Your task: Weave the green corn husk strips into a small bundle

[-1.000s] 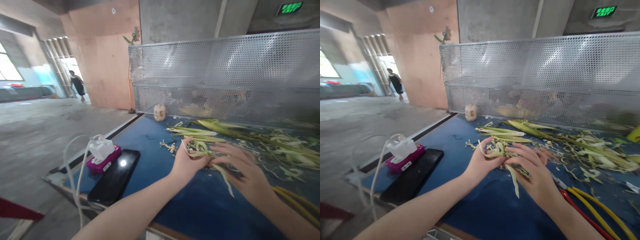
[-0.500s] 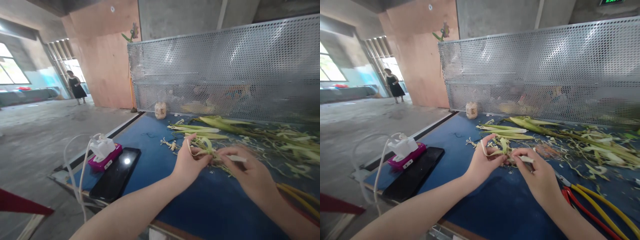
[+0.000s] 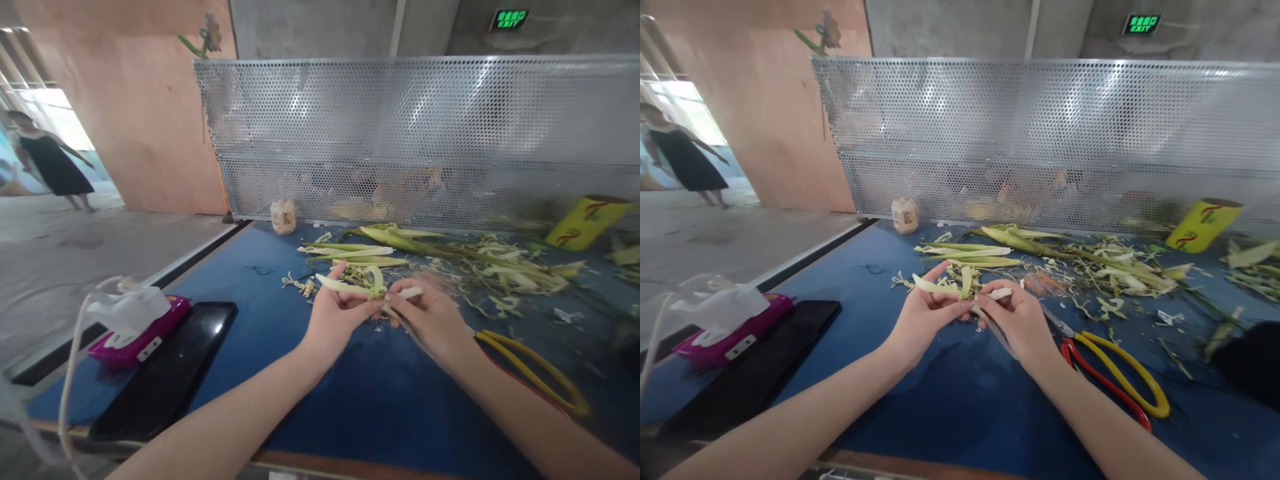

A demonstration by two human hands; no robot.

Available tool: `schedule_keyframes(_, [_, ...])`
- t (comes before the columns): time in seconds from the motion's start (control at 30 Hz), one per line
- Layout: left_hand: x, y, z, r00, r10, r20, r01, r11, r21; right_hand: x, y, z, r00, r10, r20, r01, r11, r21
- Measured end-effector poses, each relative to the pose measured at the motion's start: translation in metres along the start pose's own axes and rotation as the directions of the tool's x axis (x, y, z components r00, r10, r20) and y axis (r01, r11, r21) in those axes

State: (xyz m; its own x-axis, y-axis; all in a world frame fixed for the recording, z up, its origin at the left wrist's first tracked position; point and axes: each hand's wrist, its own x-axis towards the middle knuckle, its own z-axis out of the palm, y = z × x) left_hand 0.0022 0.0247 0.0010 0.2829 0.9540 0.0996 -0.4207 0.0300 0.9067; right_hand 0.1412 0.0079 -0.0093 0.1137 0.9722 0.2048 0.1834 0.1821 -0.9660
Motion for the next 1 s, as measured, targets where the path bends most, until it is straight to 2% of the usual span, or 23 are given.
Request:
schedule_keyframes(0.1, [0.002,0.003,-0.002,0.999,0.006,-0.041,-0.004,0.999,0.045,0.001,0.003,0.001,0.998,0.04,0.043,-0.038,0.999,-0.032])
schedule_keyframes(0.13, [0.002,0.004,-0.003,0.998,0.006,-0.067,-0.002,0.998,0.061,0.002,0.004,0.0,1.0,-0.01,0.024,0.012,0.996,-0.085])
schedule_keyframes(0.17, [0.003,0.005,-0.004,0.996,-0.001,-0.091,0.008,0.997,0.077,0.002,0.004,-0.002,0.993,-0.114,0.0,0.113,0.979,-0.17])
schedule_keyframes(0.2, [0.003,0.006,-0.006,0.994,-0.014,-0.108,0.024,0.996,0.09,0.002,0.005,-0.005,0.965,-0.262,-0.014,0.248,0.928,-0.279])
schedule_keyframes(0.23, [0.004,0.006,-0.008,0.993,-0.039,-0.113,0.05,0.994,0.096,0.003,0.005,-0.007,0.902,-0.431,0.013,0.399,0.822,-0.405])
schedule_keyframes(0.27, [0.005,0.006,-0.009,0.991,-0.075,-0.107,0.085,0.992,0.096,0.003,0.005,-0.01,0.815,-0.572,0.095,0.527,0.663,-0.532])
schedule_keyframes(0.33, [0.006,0.006,-0.012,0.986,-0.149,-0.082,0.155,0.984,0.084,0.002,0.003,-0.015,0.653,-0.701,0.288,0.661,0.342,-0.668])
schedule_keyframes(0.37, [0.006,0.005,-0.013,0.982,-0.176,-0.071,0.181,0.98,0.077,0.001,0.002,-0.017,0.596,-0.725,0.344,0.679,0.226,-0.699])
schedule_keyframes(0.4, [0.007,0.004,-0.013,0.979,-0.195,-0.065,0.199,0.977,0.073,0.0,0.0,-0.018,0.555,-0.747,0.368,0.678,0.149,-0.72])
schedule_keyframes(0.5, [0.006,0.003,-0.013,0.976,-0.211,-0.05,0.214,0.974,0.078,-0.005,-0.003,-0.02,0.456,-0.813,0.362,0.663,0.038,-0.748])
schedule_keyframes(0.57, [0.006,0.002,-0.012,0.976,-0.215,-0.031,0.217,0.972,0.087,-0.007,-0.004,-0.021,0.387,-0.786,0.482,0.721,-0.067,-0.689])
schedule_keyframes(0.6, [0.005,0.002,-0.012,0.976,-0.217,-0.022,0.218,0.971,0.097,-0.007,-0.004,-0.022,0.371,-0.747,0.551,0.753,-0.105,-0.65])
schedule_keyframes(0.63, [0.005,0.002,-0.012,0.976,-0.219,-0.018,0.22,0.97,0.108,-0.007,-0.004,-0.023,0.368,-0.699,0.613,0.782,-0.125,-0.611])
schedule_keyframes(0.7, [0.004,0.0,-0.012,0.982,-0.191,-0.016,0.191,0.968,0.16,-0.006,-0.005,-0.023,0.432,-0.643,0.632,0.791,-0.066,-0.609])
schedule_keyframes(0.77, [0.003,-0.003,-0.013,0.994,-0.105,0.004,0.101,0.962,0.255,-0.004,-0.007,-0.024,0.481,-0.595,0.644,0.802,0.001,-0.598])
schedule_keyframes(0.87, [0.003,-0.008,-0.015,0.996,0.013,0.087,-0.044,0.928,0.37,-0.002,-0.008,-0.025,0.502,-0.521,0.691,0.834,0.079,-0.547])
schedule_keyframes(1.0, [0.005,-0.012,-0.021,0.99,0.027,0.138,-0.088,0.885,0.456,0.001,-0.006,-0.025,0.55,-0.536,0.64,0.814,0.171,-0.556])
